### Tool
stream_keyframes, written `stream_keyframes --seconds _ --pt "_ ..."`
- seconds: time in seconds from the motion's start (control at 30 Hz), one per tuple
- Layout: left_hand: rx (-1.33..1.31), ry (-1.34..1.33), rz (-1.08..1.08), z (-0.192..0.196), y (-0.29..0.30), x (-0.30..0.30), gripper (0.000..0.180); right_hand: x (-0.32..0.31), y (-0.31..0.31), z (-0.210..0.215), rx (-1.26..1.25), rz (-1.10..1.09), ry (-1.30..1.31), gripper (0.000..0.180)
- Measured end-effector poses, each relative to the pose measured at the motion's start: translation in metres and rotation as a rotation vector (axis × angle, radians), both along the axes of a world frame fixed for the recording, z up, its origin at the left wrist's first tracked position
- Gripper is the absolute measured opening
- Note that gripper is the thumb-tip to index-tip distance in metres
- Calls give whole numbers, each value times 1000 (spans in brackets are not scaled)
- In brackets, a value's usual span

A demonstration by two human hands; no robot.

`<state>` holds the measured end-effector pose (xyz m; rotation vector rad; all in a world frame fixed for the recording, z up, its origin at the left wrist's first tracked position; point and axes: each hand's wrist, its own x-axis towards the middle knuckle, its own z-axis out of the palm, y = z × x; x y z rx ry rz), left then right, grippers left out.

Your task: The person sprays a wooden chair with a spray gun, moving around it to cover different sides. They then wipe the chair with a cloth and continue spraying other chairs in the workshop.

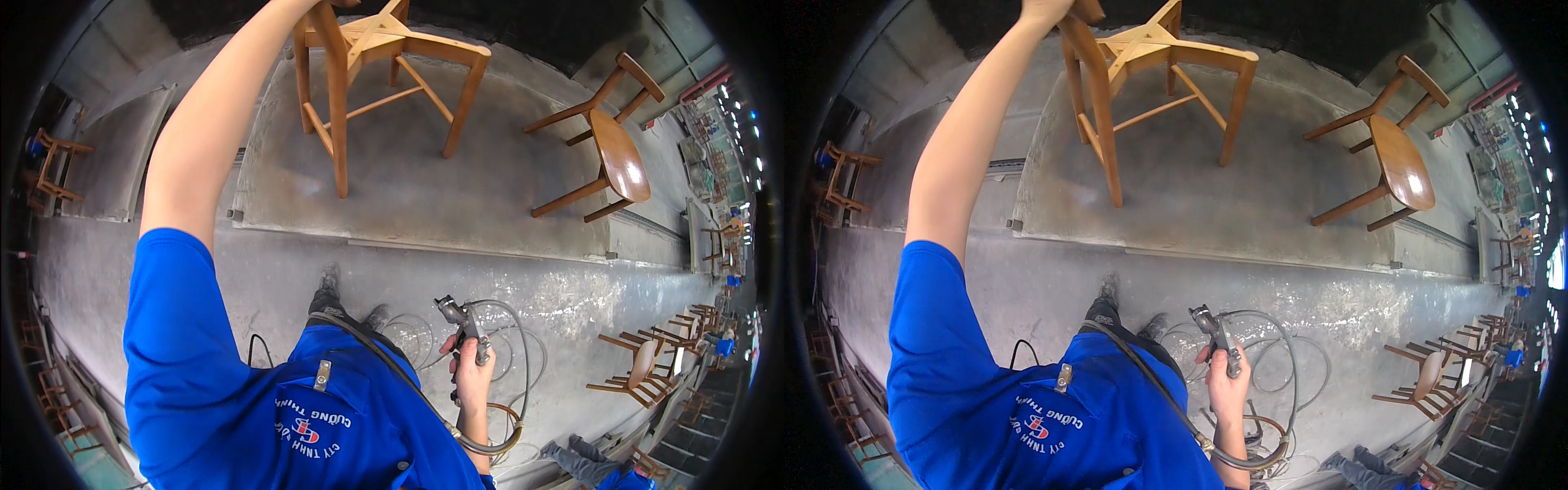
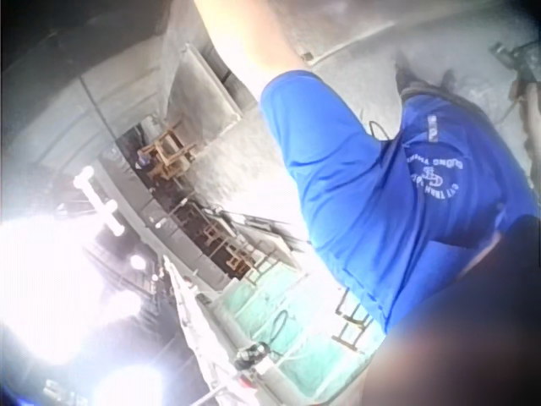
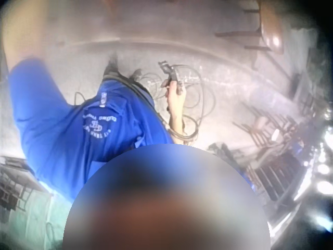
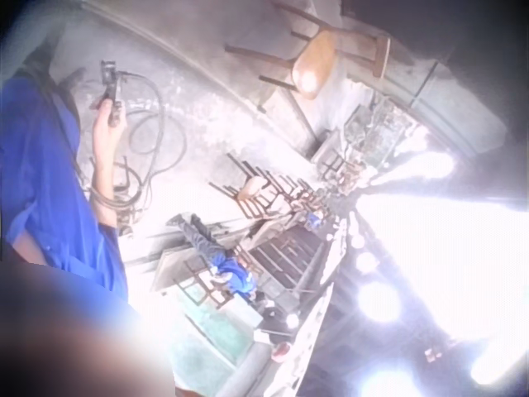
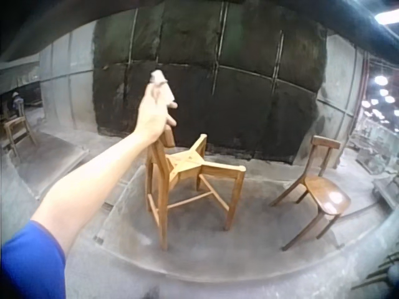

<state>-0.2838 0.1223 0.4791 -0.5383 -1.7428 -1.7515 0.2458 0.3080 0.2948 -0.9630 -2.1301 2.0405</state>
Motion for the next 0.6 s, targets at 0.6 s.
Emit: stream_keyframes --seconds 0.6 --pt "311 -468 598 -121 -243 257 33 62 87 55 -282 -255 367 81"
